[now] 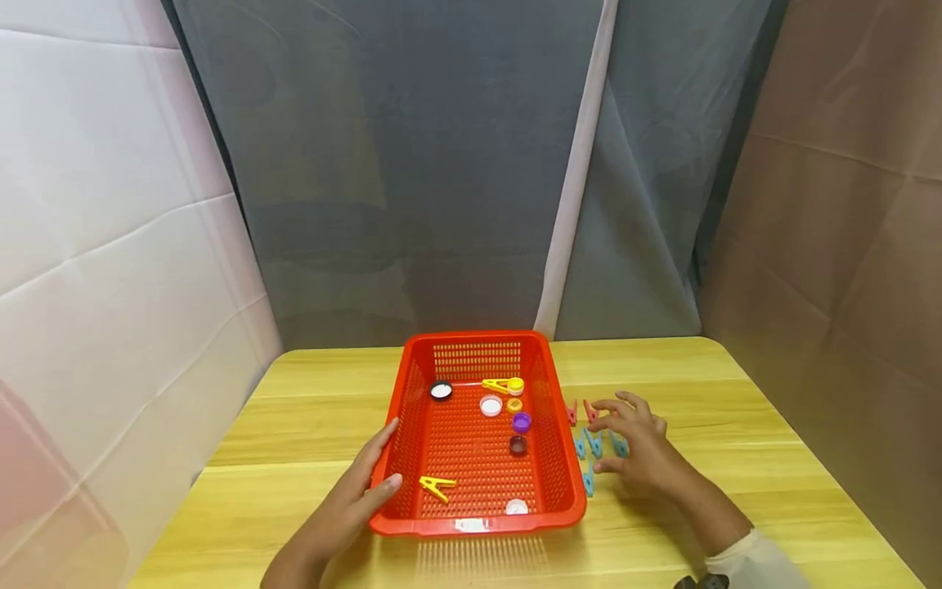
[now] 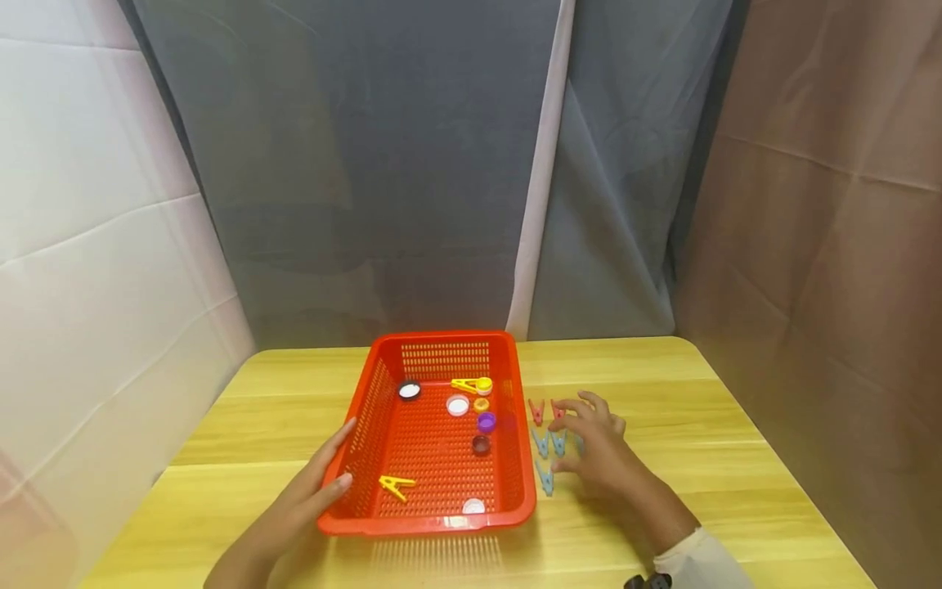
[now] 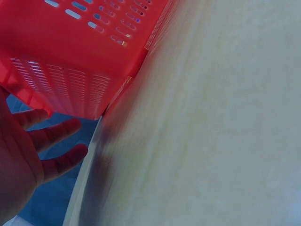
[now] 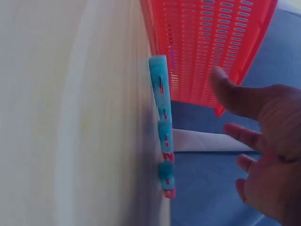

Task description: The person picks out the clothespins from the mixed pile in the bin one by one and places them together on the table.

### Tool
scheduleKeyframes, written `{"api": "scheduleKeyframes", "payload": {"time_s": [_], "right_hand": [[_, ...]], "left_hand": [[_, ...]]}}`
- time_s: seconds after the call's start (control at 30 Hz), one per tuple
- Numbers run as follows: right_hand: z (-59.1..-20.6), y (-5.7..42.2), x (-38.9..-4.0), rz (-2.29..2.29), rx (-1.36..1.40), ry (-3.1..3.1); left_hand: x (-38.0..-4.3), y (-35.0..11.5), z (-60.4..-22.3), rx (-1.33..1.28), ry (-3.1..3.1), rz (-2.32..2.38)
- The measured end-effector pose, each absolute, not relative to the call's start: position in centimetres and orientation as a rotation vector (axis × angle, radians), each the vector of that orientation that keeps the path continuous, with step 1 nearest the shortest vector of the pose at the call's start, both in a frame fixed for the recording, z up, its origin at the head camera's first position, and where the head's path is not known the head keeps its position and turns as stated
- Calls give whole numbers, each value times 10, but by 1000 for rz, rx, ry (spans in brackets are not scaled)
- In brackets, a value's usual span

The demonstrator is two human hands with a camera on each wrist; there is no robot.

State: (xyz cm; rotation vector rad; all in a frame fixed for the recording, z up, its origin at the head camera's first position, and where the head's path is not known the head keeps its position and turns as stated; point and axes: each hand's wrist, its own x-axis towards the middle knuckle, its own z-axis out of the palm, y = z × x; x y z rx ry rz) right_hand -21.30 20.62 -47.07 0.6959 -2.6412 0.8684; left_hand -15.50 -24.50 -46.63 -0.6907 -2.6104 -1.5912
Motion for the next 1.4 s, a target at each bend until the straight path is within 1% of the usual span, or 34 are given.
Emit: {"api": "scheduleKeyframes", "payload": {"time_s": [0.23, 0.43, 0.87, 1.17, 1.4], "right_hand": [[-453, 197, -209, 810, 661, -2508], [-428, 184, -202, 865, 647, -2505], [-375, 144, -186, 1047, 815, -2479], [-364, 114, -181, 1139, 911, -2616], [-358, 92, -182, 1076, 1096, -2884]], "left_hand": [[-155, -244, -467, -688, -2612, -1572], [-155, -244, -468, -683, -2619, -1559], [-155, -245, -467, -650, -2638, -1558], [-155, -243, -465, -690, -2601, -1611], [-156, -243, -467, -649, -2634, -1572]]}}
